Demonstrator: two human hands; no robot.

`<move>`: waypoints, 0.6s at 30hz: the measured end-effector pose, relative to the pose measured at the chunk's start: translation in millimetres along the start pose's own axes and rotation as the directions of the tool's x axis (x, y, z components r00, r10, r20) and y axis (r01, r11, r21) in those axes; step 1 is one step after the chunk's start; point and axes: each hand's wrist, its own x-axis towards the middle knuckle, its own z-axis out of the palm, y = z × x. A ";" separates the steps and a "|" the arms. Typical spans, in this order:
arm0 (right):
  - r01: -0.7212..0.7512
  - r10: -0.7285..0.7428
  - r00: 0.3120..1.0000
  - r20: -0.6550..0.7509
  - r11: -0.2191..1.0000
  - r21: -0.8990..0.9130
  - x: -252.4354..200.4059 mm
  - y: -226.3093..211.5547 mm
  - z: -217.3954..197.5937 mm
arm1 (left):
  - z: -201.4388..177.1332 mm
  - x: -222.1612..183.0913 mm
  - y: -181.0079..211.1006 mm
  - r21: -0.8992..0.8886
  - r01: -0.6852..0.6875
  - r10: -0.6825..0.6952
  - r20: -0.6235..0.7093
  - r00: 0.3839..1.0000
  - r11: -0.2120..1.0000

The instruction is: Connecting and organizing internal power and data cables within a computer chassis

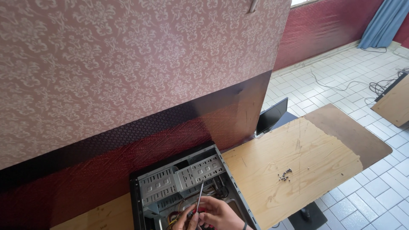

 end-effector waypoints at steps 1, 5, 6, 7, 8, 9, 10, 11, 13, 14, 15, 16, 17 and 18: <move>-0.021 0.019 0.999 -0.044 0.998 -0.060 3.0 1.0 1.8 | 1.9 -2.7 5.7 0.078 0.040 -0.037 -0.032 0.999 0.996; -0.250 0.179 0.960 -0.216 0.897 -0.364 7.1 -6.8 10.8 | 1.0 19.7 -16.7 0.406 0.048 0.004 -0.126 0.992 0.913; -0.250 0.180 0.960 -0.216 0.898 -0.363 5.8 -9.8 7.3 | 0.0 25.9 -23.1 0.407 0.049 0.003 -0.127 0.992 0.912; -0.217 0.165 0.976 -0.141 0.779 -0.588 4.5 -12.9 3.7 | -1.0 32.1 -29.6 0.394 0.076 -0.012 -0.164 0.986 0.916; -0.155 0.166 0.984 -0.065 0.616 -0.772 3.1 -15.6 0.3 | -2.3 38.5 -36.0 0.381 0.102 -0.026 -0.198 0.980 0.919; -0.155 0.164 0.984 -0.067 0.619 -0.770 -2.3 -26.2 4.0 | -3.4 53.1 -54.6 0.384 0.102 -0.026 -0.197 0.980 0.918; -0.082 0.189 0.981 0.053 0.640 -0.764 -7.6 -37.3 7.0 | -3.7 68.3 -72.8 0.453 0.032 0.075 -0.218 0.973 0.891; -0.009 0.208 0.963 0.173 0.663 -0.749 -13.1 -48.3 10.2 | -4.1 83.4 -91.1 0.519 -0.032 0.177 -0.232 0.957 0.854; 0.000 0.244 0.952 0.185 0.605 -0.796 -13.3 -65.1 14.2 | -3.3 72.5 -76.5 0.580 -0.016 0.146 -0.178 0.973 0.814; 0.014 0.279 0.940 0.196 0.543 -0.839 -12.7 -73.1 16.1 | -3.3 67.8 -69.3 0.639 -0.007 0.114 -0.126 0.985 0.769; 0.014 0.280 0.940 0.197 0.543 -0.839 -13.4 -63.7 7.7 | -3.6 58.1 -51.6 0.639 -0.006 0.114 -0.127 0.985 0.770; 0.104 0.191 0.955 0.227 0.500 -0.860 -13.9 -54.4 -0.2 | -4.6 48.5 -33.1 0.691 0.044 0.024 -0.088 0.996 0.721; 0.189 0.103 0.960 0.260 0.446 -0.875 -14.5 -45.2 -7.9 | -5.5 38.7 -14.4 0.742 0.087 -0.070 -0.055 0.996 0.665; 0.188 0.105 0.960 0.260 0.446 -0.875 -18.8 -65.6 -0.3 | -10.0 48.2 -20.7 0.742 0.088 -0.071 -0.054 0.996 0.665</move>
